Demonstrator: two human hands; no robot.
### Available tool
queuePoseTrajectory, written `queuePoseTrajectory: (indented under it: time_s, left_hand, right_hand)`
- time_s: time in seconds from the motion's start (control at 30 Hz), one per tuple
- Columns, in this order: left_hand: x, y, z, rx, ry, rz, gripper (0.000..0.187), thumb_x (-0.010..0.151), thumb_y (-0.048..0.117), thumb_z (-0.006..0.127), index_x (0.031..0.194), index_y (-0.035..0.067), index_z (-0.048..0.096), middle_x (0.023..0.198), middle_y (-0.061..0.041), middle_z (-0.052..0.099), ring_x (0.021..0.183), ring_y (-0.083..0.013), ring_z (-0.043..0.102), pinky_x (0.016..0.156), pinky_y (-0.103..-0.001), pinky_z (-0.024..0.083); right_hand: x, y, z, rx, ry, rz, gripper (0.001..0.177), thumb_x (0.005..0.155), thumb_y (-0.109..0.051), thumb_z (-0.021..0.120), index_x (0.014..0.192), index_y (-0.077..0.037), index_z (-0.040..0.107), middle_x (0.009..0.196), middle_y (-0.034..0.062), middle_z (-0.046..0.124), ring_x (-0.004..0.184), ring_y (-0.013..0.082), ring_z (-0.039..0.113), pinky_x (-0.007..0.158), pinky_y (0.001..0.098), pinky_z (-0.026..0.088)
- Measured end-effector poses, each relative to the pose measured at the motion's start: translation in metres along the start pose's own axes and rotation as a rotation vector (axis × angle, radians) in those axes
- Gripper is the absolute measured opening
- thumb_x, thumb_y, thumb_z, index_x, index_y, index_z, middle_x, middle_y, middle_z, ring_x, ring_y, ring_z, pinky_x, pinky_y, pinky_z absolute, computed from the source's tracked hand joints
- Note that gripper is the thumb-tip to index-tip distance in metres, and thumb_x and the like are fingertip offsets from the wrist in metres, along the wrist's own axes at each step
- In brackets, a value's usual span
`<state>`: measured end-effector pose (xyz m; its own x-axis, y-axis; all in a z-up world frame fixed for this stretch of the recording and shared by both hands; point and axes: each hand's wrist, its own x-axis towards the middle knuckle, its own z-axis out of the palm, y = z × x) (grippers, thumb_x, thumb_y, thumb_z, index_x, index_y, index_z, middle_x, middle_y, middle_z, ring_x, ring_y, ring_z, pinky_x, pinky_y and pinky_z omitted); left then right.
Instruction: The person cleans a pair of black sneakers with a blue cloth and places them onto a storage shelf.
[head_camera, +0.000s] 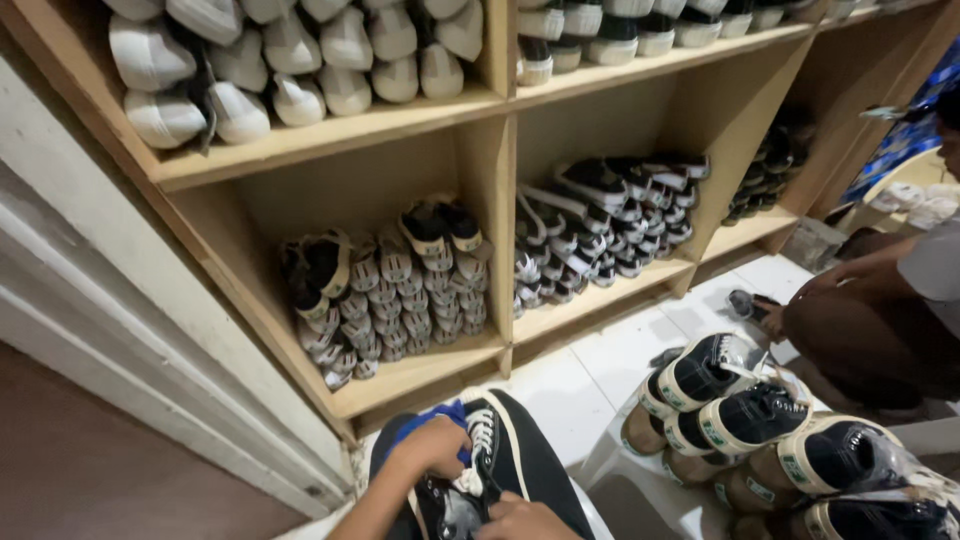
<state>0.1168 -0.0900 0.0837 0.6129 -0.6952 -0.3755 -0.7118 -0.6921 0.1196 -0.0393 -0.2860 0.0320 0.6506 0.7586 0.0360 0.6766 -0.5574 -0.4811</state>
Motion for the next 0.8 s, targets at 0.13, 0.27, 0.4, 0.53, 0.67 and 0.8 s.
queuePoseTrajectory:
  time_s: [0.13,0.27,0.4,0.53,0.67,0.8]
  left_hand:
    - [-0.005,-0.013,0.003,-0.357,-0.254,0.351,0.016,0.067,0.015,0.055,0.079,0.010,0.066,0.067,0.000,0.060,0.061,-0.0168,0.050,0.058,-0.037,0.042]
    - [0.011,-0.020,0.000,-0.449,-0.253,0.346,0.027,0.069,0.011,0.051,0.085,0.013,0.072,0.075,0.006,0.069,0.069,-0.0097,0.057,0.065,-0.030,0.047]
    - [0.007,-0.012,-0.007,-0.188,-0.036,-0.134,0.028,0.072,0.032,0.059,0.091,0.022,0.076,0.095,-0.011,0.076,0.096,-0.0358,0.070,0.084,-0.044,0.054]
    - [-0.001,-0.014,-0.003,-0.304,-0.111,0.132,0.018,0.070,0.020,0.055,0.083,0.015,0.067,0.083,-0.009,0.067,0.078,-0.0288,0.059,0.070,-0.043,0.047]
    - [-0.002,-0.049,-0.024,-0.582,0.185,0.271,0.036,0.079,0.025,0.071,0.110,0.009,0.078,0.111,-0.007,0.078,0.098,-0.0205,0.072,0.091,-0.034,0.053]
    - [-0.018,-0.051,-0.010,-0.592,0.395,-0.193,0.066,0.070,0.030,0.075,0.132,0.012,0.061,0.127,-0.016,0.060,0.120,-0.0319,0.059,0.104,-0.038,0.045]
  right_hand:
    - [-0.003,-0.035,-0.034,0.066,-0.128,0.144,0.022,0.100,-0.038,0.058,0.119,-0.031,0.066,0.100,0.0064,0.056,0.106,0.0302,0.052,0.072,0.0480,0.049]
    - [-0.006,-0.039,-0.037,0.041,-0.021,0.134,0.020,0.096,-0.040,0.071,0.111,-0.026,0.068,0.101,0.0072,0.061,0.100,0.0332,0.056,0.070,0.0485,0.049]
    - [-0.007,-0.046,-0.046,0.089,-0.007,0.108,0.016,0.095,-0.034,0.072,0.098,-0.021,0.066,0.092,0.0069,0.060,0.094,0.0310,0.058,0.073,0.0451,0.045]
    - [-0.003,-0.050,-0.048,0.068,-0.018,0.113,0.020,0.093,-0.036,0.074,0.101,-0.021,0.065,0.091,0.0061,0.059,0.097,0.0309,0.057,0.070,0.0472,0.046]
    - [-0.003,-0.051,-0.048,0.043,-0.019,0.117,0.018,0.094,-0.036,0.072,0.100,-0.021,0.065,0.092,0.0065,0.061,0.096,0.0314,0.058,0.072,0.0467,0.047]
    - [-0.003,-0.046,-0.048,0.075,-0.056,0.111,0.018,0.092,-0.035,0.071,0.098,-0.020,0.065,0.091,0.0067,0.062,0.094,0.0321,0.058,0.071,0.0476,0.047]
